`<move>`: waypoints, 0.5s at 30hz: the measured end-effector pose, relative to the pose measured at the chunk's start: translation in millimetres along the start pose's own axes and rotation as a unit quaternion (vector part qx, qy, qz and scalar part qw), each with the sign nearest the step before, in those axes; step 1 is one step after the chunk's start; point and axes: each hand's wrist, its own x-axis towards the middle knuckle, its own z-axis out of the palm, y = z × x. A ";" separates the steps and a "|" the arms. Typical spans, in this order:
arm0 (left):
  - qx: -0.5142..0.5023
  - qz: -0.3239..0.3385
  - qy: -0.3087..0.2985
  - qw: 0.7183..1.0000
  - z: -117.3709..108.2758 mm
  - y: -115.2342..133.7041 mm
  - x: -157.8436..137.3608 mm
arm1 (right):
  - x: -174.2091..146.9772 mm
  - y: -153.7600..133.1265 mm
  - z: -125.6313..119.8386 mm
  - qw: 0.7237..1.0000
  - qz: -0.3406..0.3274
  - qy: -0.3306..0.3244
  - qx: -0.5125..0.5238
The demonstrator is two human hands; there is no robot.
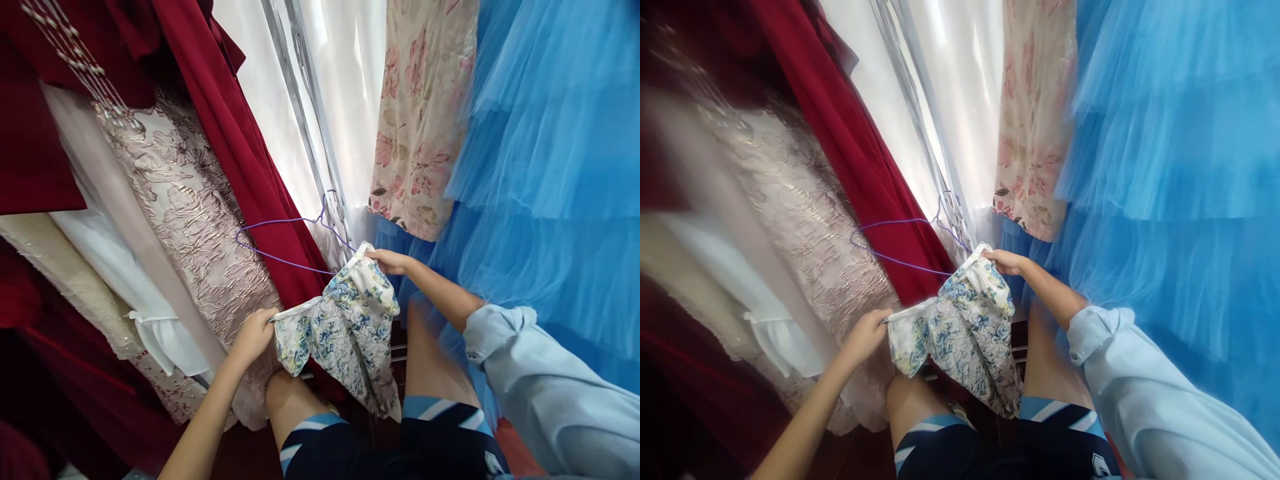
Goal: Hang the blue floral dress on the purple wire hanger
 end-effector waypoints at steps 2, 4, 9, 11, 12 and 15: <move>-0.014 0.008 -0.011 1.000 9.9 1.6 0.6 | -4.6 8.0 -4.5 1.000 0.003 -0.008 0.010; -0.013 0.017 -0.015 1.000 14.3 4.2 2.9 | -8.1 14.1 -6.3 1.000 0.005 -0.009 0.011; 0.075 -0.020 0.053 0.996 -3.2 -6.8 17.0 | -12.4 9.5 -1.8 1.000 0.018 -0.017 0.018; 0.091 -0.033 0.102 0.990 -19.4 -16.5 27.7 | -15.0 2.1 1.1 0.999 0.020 -0.014 0.024; 0.092 -0.035 0.126 0.987 -28.5 -20.7 34.4 | -17.0 -1.7 2.3 0.999 0.017 -0.011 0.026; 0.092 -0.028 0.184 0.978 -55.3 -25.8 59.2 | -25.6 -11.2 5.6 1.000 -0.006 -0.001 0.027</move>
